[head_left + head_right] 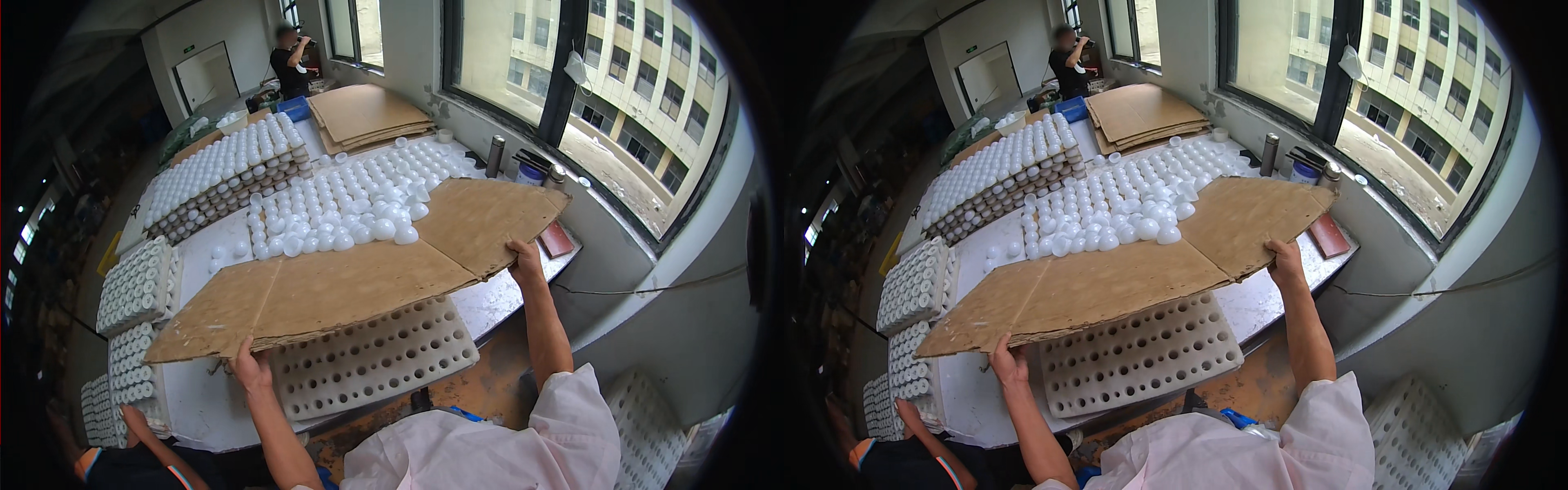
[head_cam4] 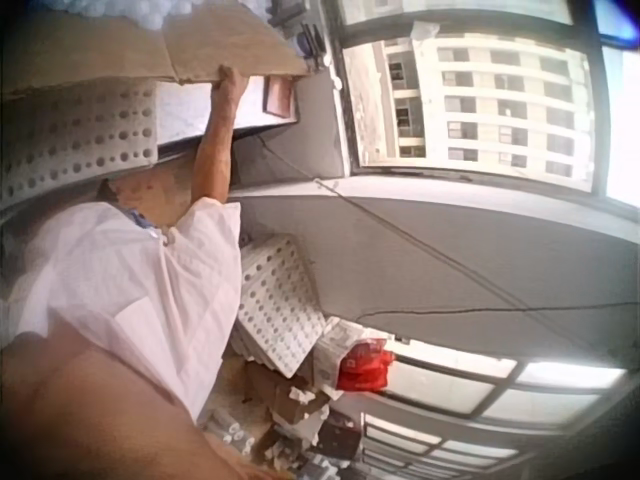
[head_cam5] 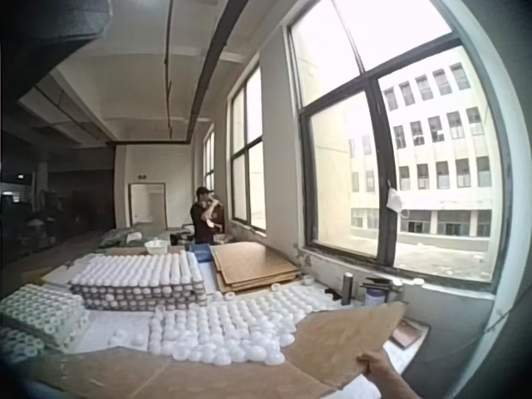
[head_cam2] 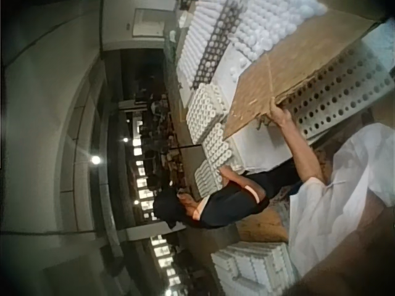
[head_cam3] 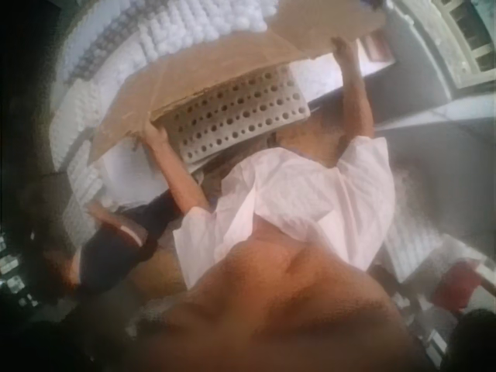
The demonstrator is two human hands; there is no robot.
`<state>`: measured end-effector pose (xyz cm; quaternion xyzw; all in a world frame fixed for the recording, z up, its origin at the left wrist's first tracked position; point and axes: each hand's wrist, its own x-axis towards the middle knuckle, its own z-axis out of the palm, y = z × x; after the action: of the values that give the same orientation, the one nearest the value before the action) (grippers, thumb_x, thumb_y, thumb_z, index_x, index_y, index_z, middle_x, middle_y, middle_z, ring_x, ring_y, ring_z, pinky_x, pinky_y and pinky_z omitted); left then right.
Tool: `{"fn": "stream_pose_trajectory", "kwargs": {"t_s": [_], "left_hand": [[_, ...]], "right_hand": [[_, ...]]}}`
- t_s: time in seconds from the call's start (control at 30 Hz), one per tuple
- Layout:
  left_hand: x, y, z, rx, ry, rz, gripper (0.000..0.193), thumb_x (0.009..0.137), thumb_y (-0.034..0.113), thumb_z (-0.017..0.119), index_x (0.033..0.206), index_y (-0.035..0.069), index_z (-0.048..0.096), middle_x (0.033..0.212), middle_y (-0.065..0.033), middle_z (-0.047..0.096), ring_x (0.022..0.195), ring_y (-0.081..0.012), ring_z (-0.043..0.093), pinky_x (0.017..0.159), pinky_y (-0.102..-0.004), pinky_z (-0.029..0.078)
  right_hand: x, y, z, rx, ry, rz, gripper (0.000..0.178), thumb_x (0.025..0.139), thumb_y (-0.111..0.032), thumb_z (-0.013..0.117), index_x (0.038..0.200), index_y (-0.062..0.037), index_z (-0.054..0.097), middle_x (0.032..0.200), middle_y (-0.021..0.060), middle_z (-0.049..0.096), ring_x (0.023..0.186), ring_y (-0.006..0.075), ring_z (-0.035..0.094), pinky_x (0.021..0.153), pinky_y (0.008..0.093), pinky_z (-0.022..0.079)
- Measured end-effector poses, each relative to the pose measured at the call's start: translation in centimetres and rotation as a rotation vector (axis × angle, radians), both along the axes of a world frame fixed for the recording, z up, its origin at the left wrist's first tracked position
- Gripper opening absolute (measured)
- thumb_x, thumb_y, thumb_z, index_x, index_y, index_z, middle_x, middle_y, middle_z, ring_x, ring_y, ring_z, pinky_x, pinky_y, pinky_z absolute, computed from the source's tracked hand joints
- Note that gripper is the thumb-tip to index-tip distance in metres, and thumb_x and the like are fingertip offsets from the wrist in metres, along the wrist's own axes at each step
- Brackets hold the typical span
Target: The person dumps light bulb covers from a cardboard sheet onto a table and assembles light bulbs by attaching the covers onto bulb bases by hand.
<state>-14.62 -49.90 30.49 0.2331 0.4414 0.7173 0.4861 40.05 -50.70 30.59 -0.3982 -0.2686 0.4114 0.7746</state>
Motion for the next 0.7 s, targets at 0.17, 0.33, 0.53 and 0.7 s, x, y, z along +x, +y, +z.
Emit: {"fn": "stream_pose_trajectory", "kwargs": {"t_s": [0.17,0.33,0.53,0.7], "left_hand": [[-1.1,-2.5,1.6,0.031,0.077,-0.011,0.038,0.083,0.004,0.054,0.121,0.005,0.051,0.11,-0.0097,0.059,0.094,-0.0237,0.062,0.064,-0.0376,0.056],[-0.5,-3.7,4.4,0.019,-0.238,-0.154,0.036,0.088,0.014,0.055,0.122,0.004,0.05,0.111,-0.0113,0.058,0.098,-0.0248,0.06,0.071,-0.0392,0.057],[-3.8,1.8,4.1,-0.077,0.013,0.0,0.035,0.09,0.013,0.052,0.122,0.001,0.048,0.111,-0.0138,0.058,0.098,-0.0267,0.061,0.077,-0.0405,0.057],[-1.3,-3.1,10.0,0.044,0.22,-0.044,0.036,0.087,0.005,0.047,0.121,-0.008,0.046,0.107,-0.0171,0.058,0.09,-0.0257,0.063,0.07,-0.0391,0.058]], "right_hand": [[0.3,-3.4,2.3,0.058,-0.093,-0.023,0.049,0.076,0.001,0.053,0.124,0.0079,0.042,0.113,0.0172,0.058,0.096,0.0264,0.063,0.082,0.0374,0.055],[1.2,-4.8,2.7,-0.004,-0.107,-0.013,0.05,0.077,0.002,0.052,0.125,0.0078,0.041,0.113,0.017,0.057,0.096,0.0259,0.063,0.081,0.0365,0.055],[-0.3,-1.0,6.5,0.083,-0.126,0.006,0.044,0.078,0.002,0.053,0.12,0.0081,0.044,0.108,0.0165,0.058,0.092,0.0262,0.064,0.079,0.0373,0.056],[2.2,-3.3,8.6,-0.004,-0.115,0.023,0.039,0.078,0.0,0.055,0.116,0.0085,0.047,0.103,0.0165,0.059,0.089,0.0259,0.064,0.077,0.0387,0.055]]}}
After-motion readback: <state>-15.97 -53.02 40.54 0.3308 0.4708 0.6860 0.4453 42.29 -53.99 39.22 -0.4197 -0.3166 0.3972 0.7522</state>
